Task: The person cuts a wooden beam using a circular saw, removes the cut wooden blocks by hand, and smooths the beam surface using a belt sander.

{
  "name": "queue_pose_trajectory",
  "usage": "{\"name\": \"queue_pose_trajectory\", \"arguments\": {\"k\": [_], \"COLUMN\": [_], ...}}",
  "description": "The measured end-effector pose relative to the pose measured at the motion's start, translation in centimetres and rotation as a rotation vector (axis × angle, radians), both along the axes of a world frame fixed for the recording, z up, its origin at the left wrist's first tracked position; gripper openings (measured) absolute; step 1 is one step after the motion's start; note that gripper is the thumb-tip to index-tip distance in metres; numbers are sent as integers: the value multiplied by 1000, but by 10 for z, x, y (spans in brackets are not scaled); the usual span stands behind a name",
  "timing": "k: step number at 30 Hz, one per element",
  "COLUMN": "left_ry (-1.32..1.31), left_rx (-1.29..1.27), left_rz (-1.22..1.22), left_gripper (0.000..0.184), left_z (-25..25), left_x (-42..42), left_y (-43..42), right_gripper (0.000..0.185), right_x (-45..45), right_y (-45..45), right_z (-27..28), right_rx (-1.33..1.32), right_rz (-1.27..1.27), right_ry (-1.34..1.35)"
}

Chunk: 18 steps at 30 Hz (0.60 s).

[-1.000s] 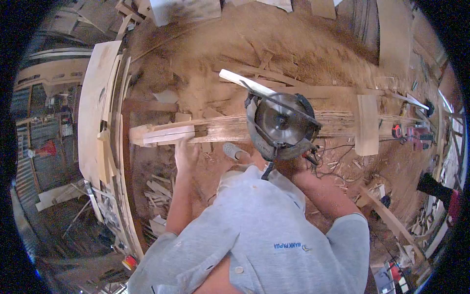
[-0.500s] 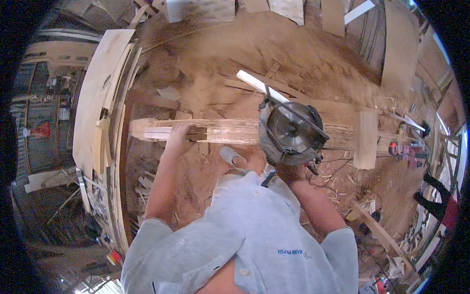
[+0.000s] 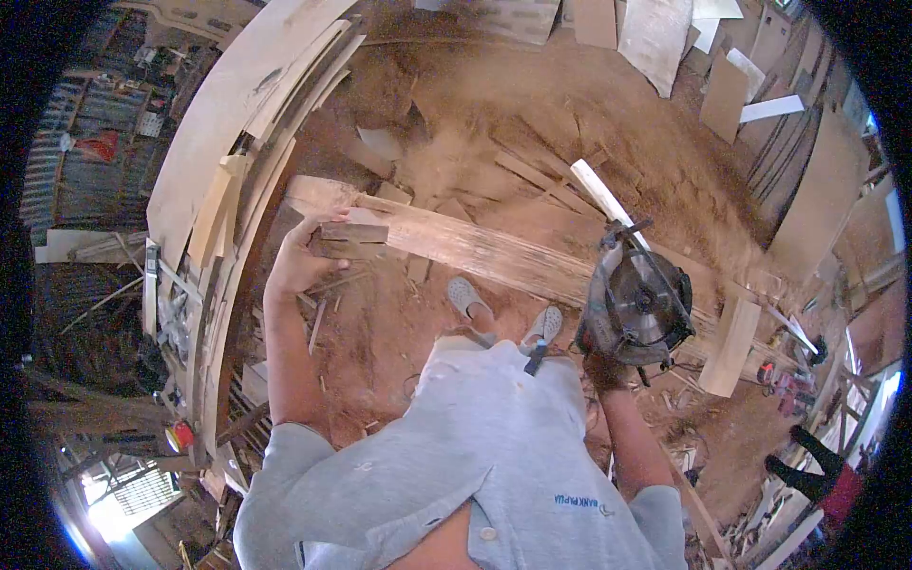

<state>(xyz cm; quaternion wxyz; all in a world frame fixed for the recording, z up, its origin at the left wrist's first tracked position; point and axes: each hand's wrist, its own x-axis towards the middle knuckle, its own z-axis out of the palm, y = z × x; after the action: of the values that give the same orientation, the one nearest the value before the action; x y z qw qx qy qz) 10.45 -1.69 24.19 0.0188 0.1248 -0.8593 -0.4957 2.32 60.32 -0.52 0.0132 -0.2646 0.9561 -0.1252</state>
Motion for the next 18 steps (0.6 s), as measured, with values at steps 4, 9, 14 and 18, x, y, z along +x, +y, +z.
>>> {"name": "queue_pose_trajectory", "arguments": {"k": [4, 9, 14, 18], "left_ry": [-16, 15, -44, -69], "left_rx": [-29, -39, -306, -567], "left_rz": [-10, -107, -227, -335], "left_gripper": [81, 77, 76, 66], "left_z": [6, -6, -41, -84], "left_x": [-7, -33, -67, -89], "left_y": [-4, 11, 60, 121], "right_gripper": [68, 72, 52, 58], "right_x": [-1, 6, 10, 8], "right_y": [-3, 9, 3, -6], "right_z": [19, -8, -14, -2], "right_rx": [239, 95, 52, 97], "right_rz": [29, 25, 15, -83], "right_ry": [54, -6, 144, -16]}}
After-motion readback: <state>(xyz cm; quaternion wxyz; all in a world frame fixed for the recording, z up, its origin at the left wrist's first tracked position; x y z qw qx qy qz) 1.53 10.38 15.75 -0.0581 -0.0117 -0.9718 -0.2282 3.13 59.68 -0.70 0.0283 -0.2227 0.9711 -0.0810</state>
